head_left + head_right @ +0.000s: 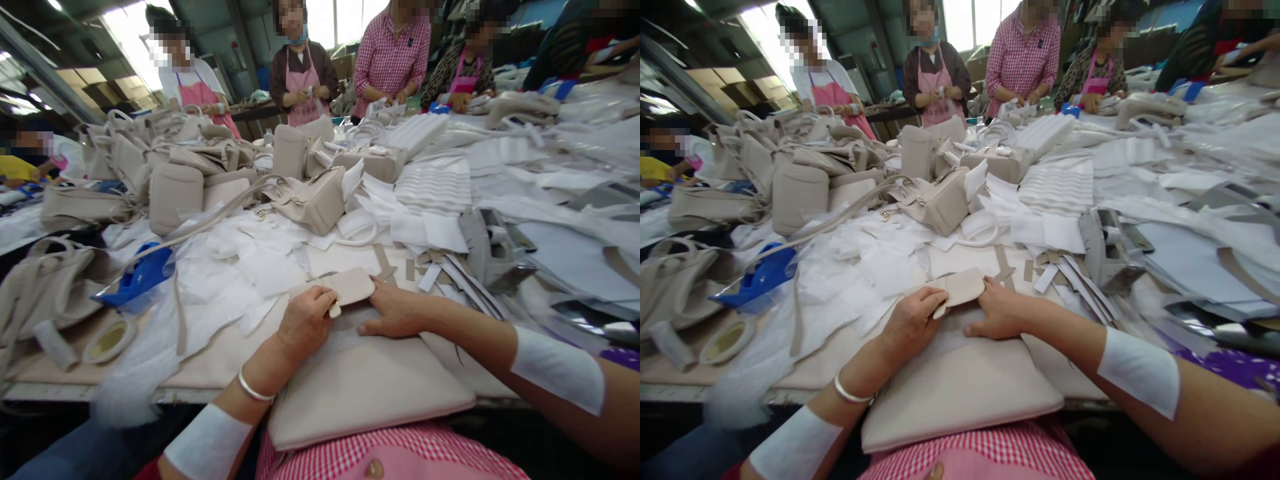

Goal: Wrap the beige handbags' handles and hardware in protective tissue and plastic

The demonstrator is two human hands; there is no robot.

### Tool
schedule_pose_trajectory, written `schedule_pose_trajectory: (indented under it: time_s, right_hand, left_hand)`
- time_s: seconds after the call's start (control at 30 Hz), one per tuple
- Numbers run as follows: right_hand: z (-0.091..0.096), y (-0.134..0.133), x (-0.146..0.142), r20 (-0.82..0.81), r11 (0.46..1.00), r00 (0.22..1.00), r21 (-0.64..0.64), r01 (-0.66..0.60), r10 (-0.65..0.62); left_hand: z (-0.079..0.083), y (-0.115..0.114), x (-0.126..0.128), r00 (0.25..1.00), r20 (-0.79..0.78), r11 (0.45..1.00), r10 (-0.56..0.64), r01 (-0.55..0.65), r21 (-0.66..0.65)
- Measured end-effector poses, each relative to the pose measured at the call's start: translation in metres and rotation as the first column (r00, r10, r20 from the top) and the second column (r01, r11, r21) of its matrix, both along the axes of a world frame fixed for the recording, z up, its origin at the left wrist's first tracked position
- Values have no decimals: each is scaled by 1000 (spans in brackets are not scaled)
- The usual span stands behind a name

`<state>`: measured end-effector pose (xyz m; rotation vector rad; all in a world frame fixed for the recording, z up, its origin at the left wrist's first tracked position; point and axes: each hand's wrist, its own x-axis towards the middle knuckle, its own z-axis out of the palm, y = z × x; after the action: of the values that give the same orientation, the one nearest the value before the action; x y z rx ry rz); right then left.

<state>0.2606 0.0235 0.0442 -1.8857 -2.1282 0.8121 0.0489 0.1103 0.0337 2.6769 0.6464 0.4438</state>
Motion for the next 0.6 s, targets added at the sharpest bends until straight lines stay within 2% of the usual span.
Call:
schedule_pose_trajectory:
  time_s: [0.1,0.23,0.3,0.4,0.47,0.6]
  right_hand:
    - [-1,-13,15,-105,995,994,-96,23,-33]
    - [-11,-30,21,-184,944,947,-253,212,-263]
    - [-17,-35,18,-248,901,886,-295,317,-392]
    - [-23,-39,10,-408,838,734,-310,449,-543]
    - [-24,-40,6,-488,807,644,-319,497,-589]
    - [-23,-40,3,-584,782,536,-336,524,-610]
  left_hand:
    - [2,0,-1,997,72,996,-18,24,-81]
    - [6,2,1,994,95,985,44,-27,-172]
    - [7,2,3,994,66,976,92,-77,-202]
    - [5,1,8,991,21,964,132,-124,-235]
    - [2,-2,10,989,2,955,150,-145,-257]
    - [-4,-7,13,982,-31,943,188,-189,-274]
